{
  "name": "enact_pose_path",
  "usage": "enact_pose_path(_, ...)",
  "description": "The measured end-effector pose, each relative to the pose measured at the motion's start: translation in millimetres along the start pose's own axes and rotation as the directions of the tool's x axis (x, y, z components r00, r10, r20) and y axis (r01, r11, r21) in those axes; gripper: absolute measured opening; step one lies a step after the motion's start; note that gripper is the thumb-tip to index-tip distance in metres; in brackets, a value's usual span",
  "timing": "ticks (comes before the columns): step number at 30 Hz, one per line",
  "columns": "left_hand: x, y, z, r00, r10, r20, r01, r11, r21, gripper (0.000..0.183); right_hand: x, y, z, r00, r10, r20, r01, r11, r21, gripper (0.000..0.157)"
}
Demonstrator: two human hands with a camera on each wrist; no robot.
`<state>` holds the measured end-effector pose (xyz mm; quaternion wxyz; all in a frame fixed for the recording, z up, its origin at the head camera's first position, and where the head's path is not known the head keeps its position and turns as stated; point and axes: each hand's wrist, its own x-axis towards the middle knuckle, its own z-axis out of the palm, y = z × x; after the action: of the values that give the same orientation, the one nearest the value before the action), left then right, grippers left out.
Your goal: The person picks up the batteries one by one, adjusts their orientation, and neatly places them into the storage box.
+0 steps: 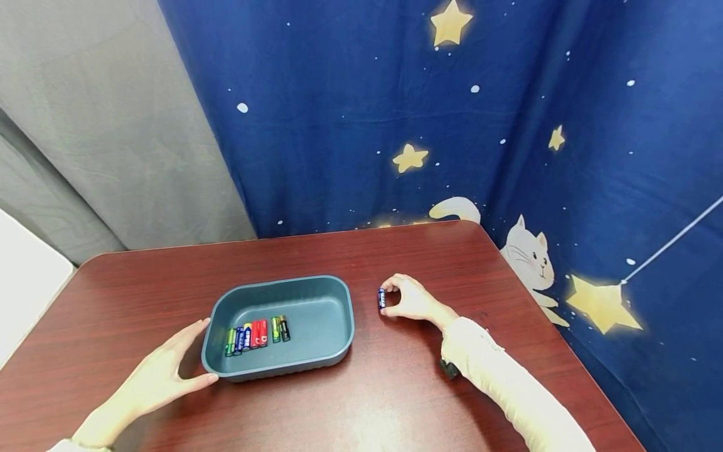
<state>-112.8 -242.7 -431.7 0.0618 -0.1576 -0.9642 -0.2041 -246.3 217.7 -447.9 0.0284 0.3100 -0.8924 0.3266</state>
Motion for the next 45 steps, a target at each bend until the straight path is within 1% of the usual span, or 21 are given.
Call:
enact_pose_path(5, -0.7, 0.0, -0.1, 1.0, 0.001, -0.002, -0.001, 1.0, 0.003, 0.096, 7, -8, -10.3, 0.999, 0.027, -0.026, -0.025, 0.998, 0.053, 0.043)
enact_pose_path(9, -1.0, 0.2, -0.2, 1.0, 0.0, -0.003, 0.0, 1.0, 0.002, 0.096, 14, -14, -19.9, 0.998, 0.031, -0.051, -0.03, 0.999, 0.029, 0.045)
enact_pose_path(12, -0.9, 0.3, -0.3, 1.0, 0.004, -0.006, -0.004, 1.0, 0.004, 0.096, 21, -20, -24.7, 0.998, 0.011, -0.062, -0.009, 1.0, 0.028, 0.046)
enact_pose_path(15, -0.4, 0.3, -0.4, 1.0, 0.011, -0.01, -0.011, 1.0, 0.007, 0.096, 27, -28, -27.4, 0.998, -0.011, -0.068, 0.015, 0.998, 0.055, 0.047)
enact_pose_path(21, 0.5, -0.8, 0.3, 1.0, 0.006, -0.004, -0.006, 1.0, 0.0, 0.096, 37, -48, -28.5, 0.996, -0.051, -0.067, 0.056, 0.996, 0.063, 0.046)
enact_pose_path(28, 1.4, -1.9, 0.5, 1.0, 0.001, 0.006, -0.001, 1.0, -0.003, 0.096, 50, -63, -19.3, 0.989, -0.129, -0.067, 0.133, 0.989, 0.071, 0.048)
enact_pose_path(33, 2.0, -1.2, -0.1, 1.0, -0.003, 0.006, 0.003, 1.0, -0.001, 0.097, 60, -73, -6.9, 0.986, -0.159, -0.058, 0.163, 0.983, 0.084, 0.049)
enact_pose_path(38, 2.1, -0.5, -0.4, 1.0, -0.004, 0.006, 0.004, 1.0, 0.001, 0.097, 71, -88, 10.5, 0.985, -0.175, -0.011, 0.175, 0.979, 0.107, 0.048)
enact_pose_path(41, 1.6, -0.3, -0.5, 1.0, -0.005, 0.005, 0.005, 1.0, -0.001, 0.097, 78, -98, 20.5, 0.979, -0.204, 0.015, 0.201, 0.973, 0.115, 0.048)
enact_pose_path(45, 1.2, -0.1, -1.0, 1.0, -0.005, 0.001, 0.005, 1.0, -0.002, 0.096, 85, -108, 32.6, 0.968, -0.246, 0.05, 0.243, 0.968, 0.062, 0.048)
